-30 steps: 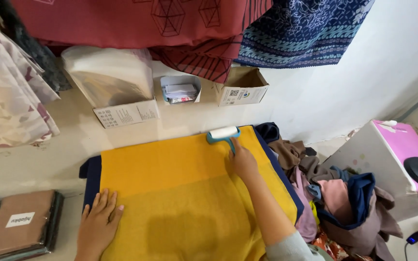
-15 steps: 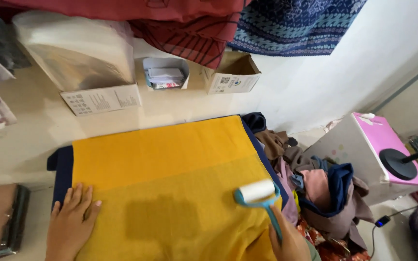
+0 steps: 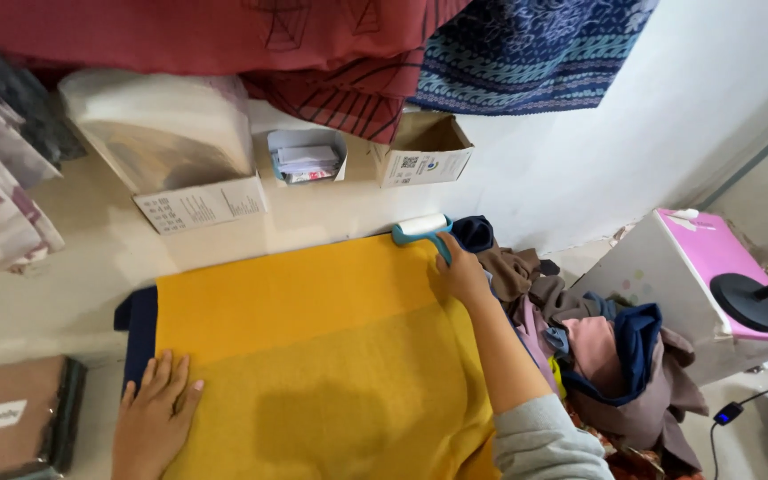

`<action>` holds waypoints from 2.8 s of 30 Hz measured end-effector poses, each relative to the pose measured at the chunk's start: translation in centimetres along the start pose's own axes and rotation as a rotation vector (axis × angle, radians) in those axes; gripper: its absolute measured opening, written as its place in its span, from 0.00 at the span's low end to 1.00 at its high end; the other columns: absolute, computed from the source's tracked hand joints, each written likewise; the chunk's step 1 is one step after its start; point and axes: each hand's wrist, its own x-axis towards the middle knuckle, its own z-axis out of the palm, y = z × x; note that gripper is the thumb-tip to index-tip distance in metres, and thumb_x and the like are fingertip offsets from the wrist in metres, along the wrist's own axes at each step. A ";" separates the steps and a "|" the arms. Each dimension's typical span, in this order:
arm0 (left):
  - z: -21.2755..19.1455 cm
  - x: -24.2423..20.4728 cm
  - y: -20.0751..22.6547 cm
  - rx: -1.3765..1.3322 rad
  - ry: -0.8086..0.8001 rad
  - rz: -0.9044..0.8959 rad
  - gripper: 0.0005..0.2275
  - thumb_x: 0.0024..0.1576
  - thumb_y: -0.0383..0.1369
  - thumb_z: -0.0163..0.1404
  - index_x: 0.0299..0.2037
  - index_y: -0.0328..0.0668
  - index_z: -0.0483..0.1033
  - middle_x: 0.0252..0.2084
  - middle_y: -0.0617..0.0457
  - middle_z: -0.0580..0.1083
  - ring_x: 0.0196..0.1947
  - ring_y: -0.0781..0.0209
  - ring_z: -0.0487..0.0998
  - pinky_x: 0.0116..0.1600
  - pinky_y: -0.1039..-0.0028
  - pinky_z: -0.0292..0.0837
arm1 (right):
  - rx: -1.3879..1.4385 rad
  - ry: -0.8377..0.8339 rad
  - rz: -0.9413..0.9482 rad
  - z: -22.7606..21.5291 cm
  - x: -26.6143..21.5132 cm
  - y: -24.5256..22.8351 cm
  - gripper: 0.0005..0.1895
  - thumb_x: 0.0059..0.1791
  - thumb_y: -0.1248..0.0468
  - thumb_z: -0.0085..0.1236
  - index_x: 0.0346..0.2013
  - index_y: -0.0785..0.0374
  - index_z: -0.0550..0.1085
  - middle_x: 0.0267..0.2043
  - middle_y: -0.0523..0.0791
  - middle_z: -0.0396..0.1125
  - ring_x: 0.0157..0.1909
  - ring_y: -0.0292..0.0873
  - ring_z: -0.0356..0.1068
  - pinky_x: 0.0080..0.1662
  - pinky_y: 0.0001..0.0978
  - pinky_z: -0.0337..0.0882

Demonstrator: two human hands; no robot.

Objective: Spreading out a piece of yellow fabric, thoroughly lint rolling it to remove debris, and then folding it neatly.

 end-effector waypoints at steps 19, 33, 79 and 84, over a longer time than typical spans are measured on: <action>1.6 0.5 -1.4 -0.016 0.029 0.015 0.29 0.60 0.57 0.33 0.71 0.65 0.60 0.80 0.65 0.52 0.79 0.63 0.49 0.77 0.60 0.47 | 0.172 -0.027 0.251 -14.0 -26.8 5.3 0.29 0.46 0.65 0.60 0.62 0.45 0.73 0.33 0.43 0.79 0.27 0.38 0.72 0.36 0.32 0.73; 11.0 2.0 -11.0 -0.642 0.559 0.210 0.21 0.57 0.41 0.51 0.58 0.40 0.79 0.63 0.36 0.74 0.63 0.45 0.77 0.62 0.62 0.74 | 1.115 0.069 0.126 -21.6 -5.6 -14.9 0.24 0.54 0.62 0.52 0.66 0.46 0.70 0.27 0.41 0.59 0.19 0.32 0.48 0.21 0.25 0.45; -6.3 -21.0 -1.0 -0.661 -0.064 -0.380 0.21 0.53 0.49 0.61 0.41 0.35 0.85 0.45 0.36 0.81 0.52 0.33 0.79 0.53 0.56 0.73 | 1.120 0.015 0.444 -0.8 -24.6 16.2 0.06 0.51 0.63 0.66 0.34 0.59 0.76 0.25 0.46 0.68 0.24 0.42 0.72 0.32 0.38 0.79; -4.1 -20.2 -3.0 -0.953 -0.022 -0.386 0.21 0.55 0.48 0.64 0.48 0.38 0.84 0.45 0.39 0.79 0.48 0.45 0.77 0.52 0.59 0.71 | 1.274 -0.062 0.482 -1.9 -25.2 16.3 0.05 0.52 0.65 0.63 0.35 0.62 0.75 0.32 0.49 0.71 0.33 0.47 0.76 0.39 0.44 0.79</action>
